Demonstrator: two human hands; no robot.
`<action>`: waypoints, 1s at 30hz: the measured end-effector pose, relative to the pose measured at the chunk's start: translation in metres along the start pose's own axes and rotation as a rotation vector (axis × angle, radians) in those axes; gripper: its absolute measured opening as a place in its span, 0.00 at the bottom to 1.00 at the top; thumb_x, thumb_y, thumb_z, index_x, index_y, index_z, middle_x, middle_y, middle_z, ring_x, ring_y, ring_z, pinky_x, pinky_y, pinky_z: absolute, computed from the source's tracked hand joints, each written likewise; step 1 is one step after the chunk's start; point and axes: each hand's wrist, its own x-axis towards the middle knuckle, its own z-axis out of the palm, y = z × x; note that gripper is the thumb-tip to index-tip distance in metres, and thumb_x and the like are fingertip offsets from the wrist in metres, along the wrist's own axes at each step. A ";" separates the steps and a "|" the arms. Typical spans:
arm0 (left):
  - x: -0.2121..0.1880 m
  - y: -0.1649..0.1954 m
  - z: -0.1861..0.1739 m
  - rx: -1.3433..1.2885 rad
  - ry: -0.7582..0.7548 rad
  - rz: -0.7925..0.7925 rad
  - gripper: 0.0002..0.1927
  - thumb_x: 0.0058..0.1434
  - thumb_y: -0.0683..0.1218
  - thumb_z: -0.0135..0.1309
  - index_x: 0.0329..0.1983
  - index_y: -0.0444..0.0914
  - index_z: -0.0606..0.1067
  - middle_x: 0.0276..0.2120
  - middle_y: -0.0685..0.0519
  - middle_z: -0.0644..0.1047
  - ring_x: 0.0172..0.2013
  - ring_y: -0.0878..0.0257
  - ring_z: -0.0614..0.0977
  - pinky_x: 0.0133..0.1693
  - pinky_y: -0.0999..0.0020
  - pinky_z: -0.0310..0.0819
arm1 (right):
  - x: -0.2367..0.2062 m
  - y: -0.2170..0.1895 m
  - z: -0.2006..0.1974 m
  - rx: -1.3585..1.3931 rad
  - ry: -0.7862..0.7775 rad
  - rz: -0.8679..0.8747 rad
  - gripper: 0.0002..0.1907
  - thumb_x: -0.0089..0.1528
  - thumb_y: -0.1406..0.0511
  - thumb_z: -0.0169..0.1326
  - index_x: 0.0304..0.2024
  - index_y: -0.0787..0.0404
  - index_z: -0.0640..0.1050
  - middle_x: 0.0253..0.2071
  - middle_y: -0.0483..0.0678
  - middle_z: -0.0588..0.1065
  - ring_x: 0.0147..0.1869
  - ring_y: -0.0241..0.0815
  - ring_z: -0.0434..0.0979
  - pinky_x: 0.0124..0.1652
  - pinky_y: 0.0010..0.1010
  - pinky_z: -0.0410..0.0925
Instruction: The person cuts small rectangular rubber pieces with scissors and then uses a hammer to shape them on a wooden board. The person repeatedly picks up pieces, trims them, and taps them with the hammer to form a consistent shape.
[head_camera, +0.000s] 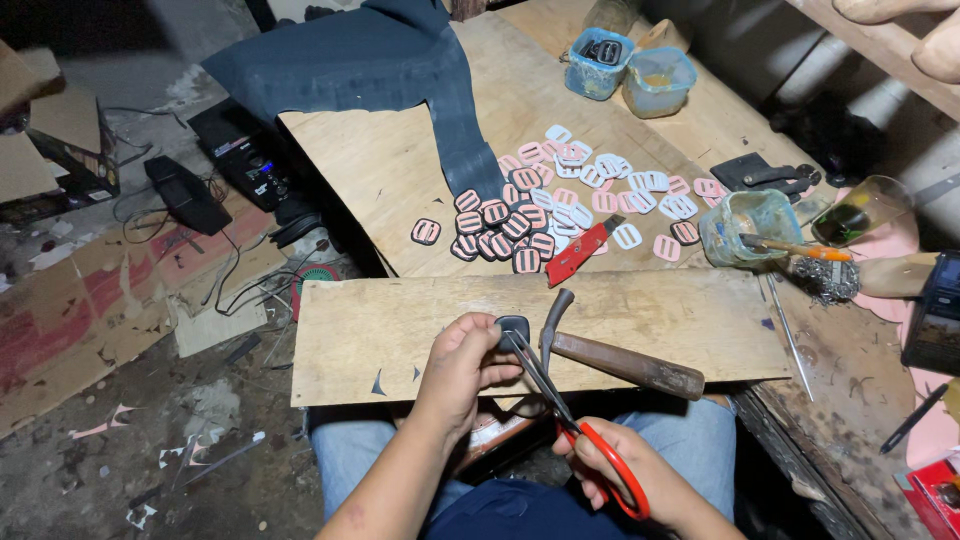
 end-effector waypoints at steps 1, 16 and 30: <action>0.000 0.000 -0.001 0.002 0.022 0.000 0.06 0.64 0.44 0.49 0.39 0.37 0.74 0.33 0.53 0.80 0.31 0.66 0.82 0.36 0.69 0.80 | 0.000 0.001 0.000 -0.002 -0.010 0.000 0.21 0.65 0.54 0.52 0.46 0.66 0.77 0.28 0.45 0.70 0.25 0.33 0.72 0.25 0.24 0.68; 0.008 -0.002 -0.013 0.326 -0.027 0.111 0.13 0.69 0.48 0.49 0.37 0.33 0.78 0.30 0.53 0.81 0.29 0.67 0.80 0.36 0.71 0.76 | -0.008 -0.010 0.012 0.161 -0.033 -0.012 0.28 0.65 0.48 0.49 0.44 0.69 0.78 0.27 0.48 0.71 0.24 0.35 0.72 0.23 0.24 0.66; 0.017 -0.005 -0.016 0.278 -0.007 -0.010 0.14 0.67 0.49 0.50 0.36 0.33 0.78 0.31 0.50 0.83 0.29 0.64 0.84 0.36 0.70 0.79 | 0.003 0.006 -0.004 -0.090 0.108 0.112 0.16 0.63 0.56 0.55 0.43 0.62 0.78 0.25 0.41 0.71 0.22 0.30 0.71 0.22 0.23 0.67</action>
